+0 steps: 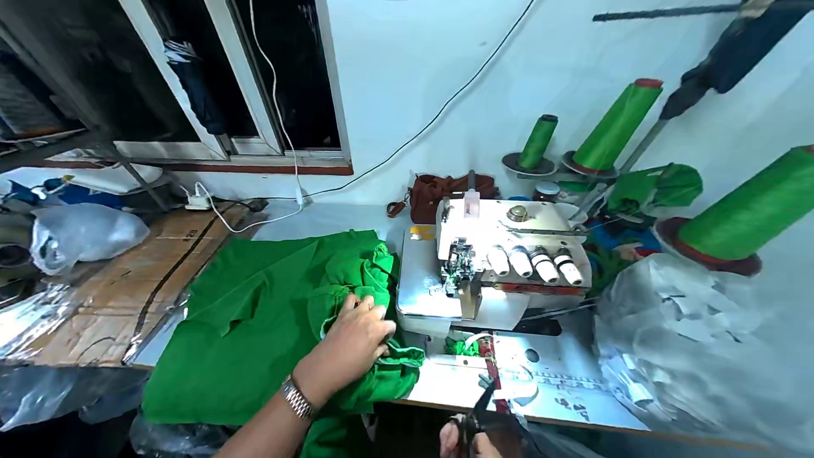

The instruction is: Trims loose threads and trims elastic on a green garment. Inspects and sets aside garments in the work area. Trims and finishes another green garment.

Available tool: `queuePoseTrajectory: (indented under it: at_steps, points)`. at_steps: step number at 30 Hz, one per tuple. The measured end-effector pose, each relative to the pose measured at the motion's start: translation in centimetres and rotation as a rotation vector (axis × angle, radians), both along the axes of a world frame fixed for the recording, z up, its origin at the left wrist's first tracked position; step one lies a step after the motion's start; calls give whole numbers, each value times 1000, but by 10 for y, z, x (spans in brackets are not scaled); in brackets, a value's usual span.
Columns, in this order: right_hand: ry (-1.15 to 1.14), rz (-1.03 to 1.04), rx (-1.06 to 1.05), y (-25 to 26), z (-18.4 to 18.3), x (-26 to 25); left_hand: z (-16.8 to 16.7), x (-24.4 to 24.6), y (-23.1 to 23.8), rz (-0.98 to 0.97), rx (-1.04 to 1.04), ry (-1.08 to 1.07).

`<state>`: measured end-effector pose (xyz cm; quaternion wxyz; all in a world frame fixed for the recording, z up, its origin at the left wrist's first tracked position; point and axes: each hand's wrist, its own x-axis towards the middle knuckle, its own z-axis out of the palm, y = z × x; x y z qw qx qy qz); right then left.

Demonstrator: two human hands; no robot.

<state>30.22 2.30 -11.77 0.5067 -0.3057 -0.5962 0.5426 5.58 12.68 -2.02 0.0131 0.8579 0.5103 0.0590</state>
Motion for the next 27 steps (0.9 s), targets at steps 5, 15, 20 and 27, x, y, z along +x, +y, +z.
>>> queuePoseTrajectory:
  at_steps: [5,15,20,27]
  points:
    - [-74,-248,132,26,1,-4,-22,-8,-34,-126,250,-236]
    - [-139,-400,71,32,6,-61,-32,8,-63,125,247,-700]
    - [-197,-601,172,34,5,-70,-47,9,-72,182,240,-823]
    - [-74,-542,97,35,9,-62,-48,-2,-76,53,250,-747]
